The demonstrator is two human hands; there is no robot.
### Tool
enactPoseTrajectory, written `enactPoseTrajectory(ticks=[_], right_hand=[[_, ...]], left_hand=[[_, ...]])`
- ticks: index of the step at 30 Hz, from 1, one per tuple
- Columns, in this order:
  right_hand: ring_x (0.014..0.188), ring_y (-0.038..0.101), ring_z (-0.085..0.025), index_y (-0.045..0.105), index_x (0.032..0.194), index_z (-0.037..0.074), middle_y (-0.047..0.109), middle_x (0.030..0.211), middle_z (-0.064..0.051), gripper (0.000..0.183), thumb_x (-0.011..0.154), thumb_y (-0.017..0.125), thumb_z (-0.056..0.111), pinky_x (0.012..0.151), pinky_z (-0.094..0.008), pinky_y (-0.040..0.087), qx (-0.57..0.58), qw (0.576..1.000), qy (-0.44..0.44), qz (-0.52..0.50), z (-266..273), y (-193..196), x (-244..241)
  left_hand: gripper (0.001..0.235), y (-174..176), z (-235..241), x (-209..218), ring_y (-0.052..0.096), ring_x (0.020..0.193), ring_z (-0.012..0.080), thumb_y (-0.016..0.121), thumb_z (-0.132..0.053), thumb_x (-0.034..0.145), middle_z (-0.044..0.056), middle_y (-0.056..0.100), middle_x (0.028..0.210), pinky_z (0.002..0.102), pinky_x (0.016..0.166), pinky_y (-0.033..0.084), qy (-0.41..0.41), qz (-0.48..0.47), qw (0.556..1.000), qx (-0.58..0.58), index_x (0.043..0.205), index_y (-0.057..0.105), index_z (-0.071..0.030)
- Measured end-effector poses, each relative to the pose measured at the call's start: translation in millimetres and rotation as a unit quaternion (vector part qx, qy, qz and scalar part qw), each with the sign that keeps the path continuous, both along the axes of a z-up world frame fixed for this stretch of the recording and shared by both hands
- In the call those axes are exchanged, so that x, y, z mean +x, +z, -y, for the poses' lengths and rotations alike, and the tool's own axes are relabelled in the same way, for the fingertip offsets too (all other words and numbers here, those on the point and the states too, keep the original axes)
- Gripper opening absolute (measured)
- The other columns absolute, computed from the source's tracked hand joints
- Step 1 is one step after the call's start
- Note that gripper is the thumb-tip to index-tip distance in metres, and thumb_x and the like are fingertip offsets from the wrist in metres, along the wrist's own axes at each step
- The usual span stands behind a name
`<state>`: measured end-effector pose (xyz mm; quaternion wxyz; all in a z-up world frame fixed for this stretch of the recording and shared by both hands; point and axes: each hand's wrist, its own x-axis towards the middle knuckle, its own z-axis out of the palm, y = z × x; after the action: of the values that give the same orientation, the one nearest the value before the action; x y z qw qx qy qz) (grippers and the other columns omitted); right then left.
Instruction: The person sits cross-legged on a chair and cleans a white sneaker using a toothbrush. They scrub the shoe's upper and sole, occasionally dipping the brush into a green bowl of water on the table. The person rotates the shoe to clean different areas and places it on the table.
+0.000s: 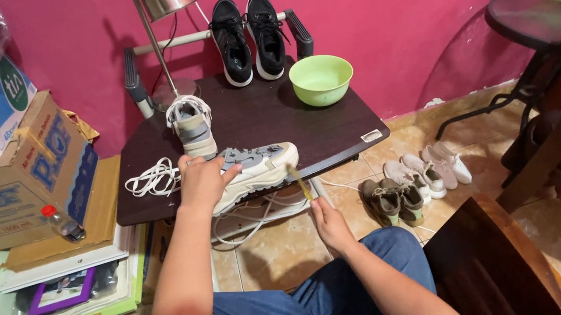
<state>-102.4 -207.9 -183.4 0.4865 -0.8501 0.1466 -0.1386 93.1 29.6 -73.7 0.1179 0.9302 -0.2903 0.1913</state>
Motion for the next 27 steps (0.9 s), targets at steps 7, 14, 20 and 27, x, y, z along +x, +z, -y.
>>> enactPoseTrajectory(ticks=[7,14,20,27], right_hand=[[0.105,0.066,-0.051,0.062,0.107,0.016,0.075,0.096,-0.024,0.034,0.108,0.041,0.042,0.09,-0.063,0.054,-0.031,0.999,0.028,0.0,10.3,-5.4,10.7],[0.107,0.065,-0.052,0.06,0.107,0.014,0.072,0.097,-0.031,0.038,0.11,0.034,0.042,0.092,-0.063,0.052,-0.032,0.999,0.001,0.01,22.0,-8.5,13.8],[0.1,0.066,-0.054,0.063,0.101,0.012,0.071,0.088,-0.03,0.037,0.109,0.041,0.04,0.086,-0.064,0.052,-0.084,0.996,0.01,0.011,18.5,8.4,4.5],[0.093,0.071,-0.046,0.062,0.1,0.022,0.072,0.078,-0.021,0.035,0.107,0.044,0.051,0.084,-0.056,0.057,-0.143,0.989,0.045,-0.015,20.4,11.2,5.9]], left_hand=[[0.065,7.9,0.2,2.6,0.068,0.095,0.027,0.053,-0.07,0.095,0.014,0.075,0.079,0.05,0.114,0.021,-0.004,-0.015,1.0,0.014,0.107,0.074,-0.01],[0.065,4.6,-0.8,9.8,0.068,0.1,0.0271,0.05,-0.072,0.095,0.013,0.076,0.081,0.047,0.113,0.021,0.003,-0.027,0.999,0.028,0.107,0.074,-0.013],[0.064,15.2,-1.8,7.4,0.069,0.101,0.0298,0.053,-0.072,0.094,0.016,0.075,0.082,0.046,0.113,0.023,0.006,-0.039,0.999,0.022,0.108,0.073,-0.013],[0.066,28.0,-6.1,6.6,0.069,0.106,0.0343,0.058,-0.075,0.089,0.02,0.074,0.088,0.045,0.117,0.024,0.024,-0.082,0.996,0.003,0.112,0.07,-0.014]])
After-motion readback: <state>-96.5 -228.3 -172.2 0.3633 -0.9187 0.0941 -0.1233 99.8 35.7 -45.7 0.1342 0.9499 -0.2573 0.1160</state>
